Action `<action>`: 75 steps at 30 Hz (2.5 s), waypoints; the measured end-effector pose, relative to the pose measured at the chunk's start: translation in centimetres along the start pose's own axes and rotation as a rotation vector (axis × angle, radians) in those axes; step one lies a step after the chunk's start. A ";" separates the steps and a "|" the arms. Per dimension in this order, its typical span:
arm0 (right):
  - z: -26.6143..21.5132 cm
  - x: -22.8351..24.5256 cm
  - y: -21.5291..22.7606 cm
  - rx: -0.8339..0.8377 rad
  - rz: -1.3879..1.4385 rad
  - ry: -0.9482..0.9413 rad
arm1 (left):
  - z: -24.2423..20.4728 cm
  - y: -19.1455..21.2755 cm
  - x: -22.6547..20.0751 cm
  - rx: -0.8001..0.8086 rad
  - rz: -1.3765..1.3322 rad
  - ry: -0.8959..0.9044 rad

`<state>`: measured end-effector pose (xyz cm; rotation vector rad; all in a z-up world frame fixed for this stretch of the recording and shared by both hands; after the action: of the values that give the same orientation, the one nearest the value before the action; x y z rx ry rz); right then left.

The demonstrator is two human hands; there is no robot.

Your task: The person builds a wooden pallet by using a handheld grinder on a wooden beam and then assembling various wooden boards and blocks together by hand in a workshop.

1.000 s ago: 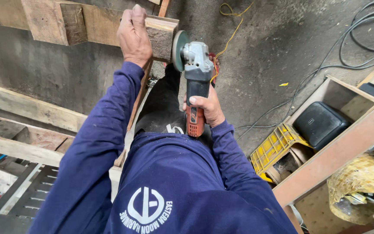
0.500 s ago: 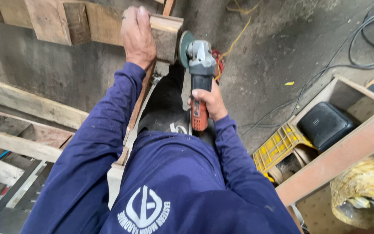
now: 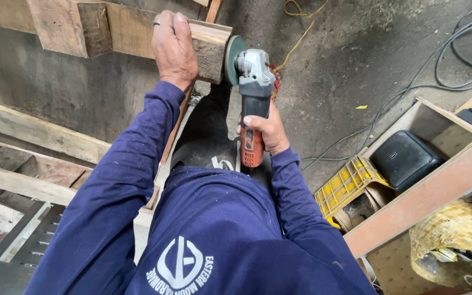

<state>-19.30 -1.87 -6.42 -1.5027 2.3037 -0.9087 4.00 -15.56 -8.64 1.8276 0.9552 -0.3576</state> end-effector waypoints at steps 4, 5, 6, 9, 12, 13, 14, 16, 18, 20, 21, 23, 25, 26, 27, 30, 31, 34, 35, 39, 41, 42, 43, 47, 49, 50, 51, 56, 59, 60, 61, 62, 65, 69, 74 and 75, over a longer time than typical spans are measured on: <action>0.0 0.4 -0.7 0.043 -0.026 0.007 | -0.2 0.0 0.1 0.001 0.008 0.018; 0.3 0.4 -0.6 0.023 -0.028 -0.015 | -0.1 0.1 -0.1 -0.005 0.008 0.004; 0.6 0.4 -0.5 0.003 -0.030 -0.037 | 0.0 0.2 -0.3 -0.010 0.008 -0.009; 0.4 0.6 0.1 -0.033 -0.057 -0.036 | -0.4 0.3 -0.4 -0.002 0.011 -0.023; 0.4 0.1 0.2 0.037 0.004 -0.014 | 0.1 -0.2 0.2 0.008 0.051 -0.016; 0.5 -0.5 0.3 0.033 0.028 -0.026 | -0.1 -0.3 0.5 0.019 0.072 -0.006; 0.9 -1.1 0.5 0.028 0.052 -0.037 | -0.6 -0.2 0.7 0.023 0.060 0.006; 1.6 -0.9 1.0 0.018 0.049 -0.041 | 0.0 -0.3 0.5 0.006 0.027 0.000; 1.5 -0.8 1.2 -0.009 0.015 -0.059 | 0.0 -0.1 0.2 0.006 0.010 -0.004; 1.1 -0.8 1.1 0.010 0.007 -0.058 | -0.1 -0.2 0.1 0.005 0.025 -0.006; 1.0 -0.8 1.0 0.021 0.002 -0.062 | -0.1 -0.1 0.1 0.001 0.053 -0.005; 1.8 -0.7 1.6 0.017 0.020 -0.056 | -0.5 0.0 0.1 -0.001 0.036 -0.006; 1.8 -1.2 1.9 0.024 0.037 -0.063 | -0.1 0.0 -0.2 -0.006 -0.059 -0.029; 1.7 -1.5 1.9 0.033 0.042 -0.069 | 0.1 0.1 -0.4 -0.005 -0.034 -0.027; 1.4 -1.8 1.9 0.040 0.045 -0.081 | -0.1 0.2 -0.6 -0.005 -0.011 -0.020; 0.0 -3.0 2.1 0.069 0.079 -0.136 | -0.3 0.3 -0.7 -0.011 0.012 -0.016; 0.4 -2.7 2.2 0.093 0.071 -0.110 | -0.3 0.3 -0.7 -0.012 0.011 -0.018; 1.5 -1.8 2.6 0.102 0.066 -0.082 | -0.2 0.2 -0.4 -0.029 0.055 -0.020; 2.1 -1.3 2.9 0.070 0.072 -0.088 | -0.2 0.2 -0.2 -0.026 0.031 -0.002; 1.3 -1.1 2.0 0.100 0.018 -0.084 | -0.3 0.3 -0.4 -0.030 -0.018 0.000; 0.1 -2.0 1.8 0.064 0.038 -0.125 | -0.3 0.5 -0.7 -0.041 -0.007 -0.021; -0.2 -2.5 1.8 0.045 0.050 -0.147 | -0.4 0.5 -0.8 -0.044 0.005 -0.024; 0.2 -2.3 1.8 0.063 0.049 -0.129 | -0.5 0.5 -0.9 -0.048 0.016 -0.027; 1.3 -1.9 2.2 0.072 0.042 -0.092 | -0.3 0.4 -0.5 -0.031 -0.027 0.017; 1.1 -2.0 2.4 0.056 0.040 -0.098 | -0.2 0.2 -0.5 -0.025 -0.005 0.040; 0.6 -2.5 2.3 0.051 0.042 -0.109 | -0.1 0.2 -0.7 -0.032 -0.011 0.016; -0.1 -3.1 2.1 0.045 0.045 -0.127 | -0.2 0.4 -0.8 -0.039 -0.016 -0.001; -0.4 -3.5 2.2 -0.025 0.019 -0.103 | -0.8 0.4 -0.6 -0.061 -0.033 0.001; -0.7 -3.4 1.3 0.009 0.038 -0.042 | -0.2 0.4 -0.4 -0.058 -0.086 0.047; -0.7 -3.4 0.9 0.036 0.043 -0.018 | -0.1 0.5 -0.7 -0.061 -0.068 0.016; -1.0 -3.7 0.9 0.026 0.018 -0.021 | -0.5 0.5 -0.9 -0.055 -0.053 -0.004; -1.2 -4.2 0.8 0.016 -0.008 -0.025 | -0.5 0.4 -0.5 -0.060 -0.060 0.006; -1.1 -4.5 1.2 -0.030 -0.025 -0.025 | -0.7 0.0 0.9 -0.079 -0.046 0.042; -1.8 -3.7 0.2 -0.010 -0.035 0.023 | -0.6 0.0 1.3 -0.093 0.007 0.033; -1.7 -4.4 0.4 -0.034 -0.036 -0.024 | -0.7 -0.3 1.9 -0.082 -0.076 0.147; -1.4 -4.4 0.7 -0.056 -0.036 -0.041 | -0.6 -0.2 1.8 -0.077 -0.085 0.147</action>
<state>-18.59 2.73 -6.30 -1.5751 2.2985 -0.8214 4.87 -14.15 -9.63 1.7653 1.1352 -0.2381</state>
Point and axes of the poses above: each hand's wrist, its own z-axis towards the middle knuckle, its own y-axis out of the back of the hand, x = y × z, the point moved 9 cm from there along z, towards the middle knuckle, and after that the axes turned 8 degrees about x, right-handed, at the moved point
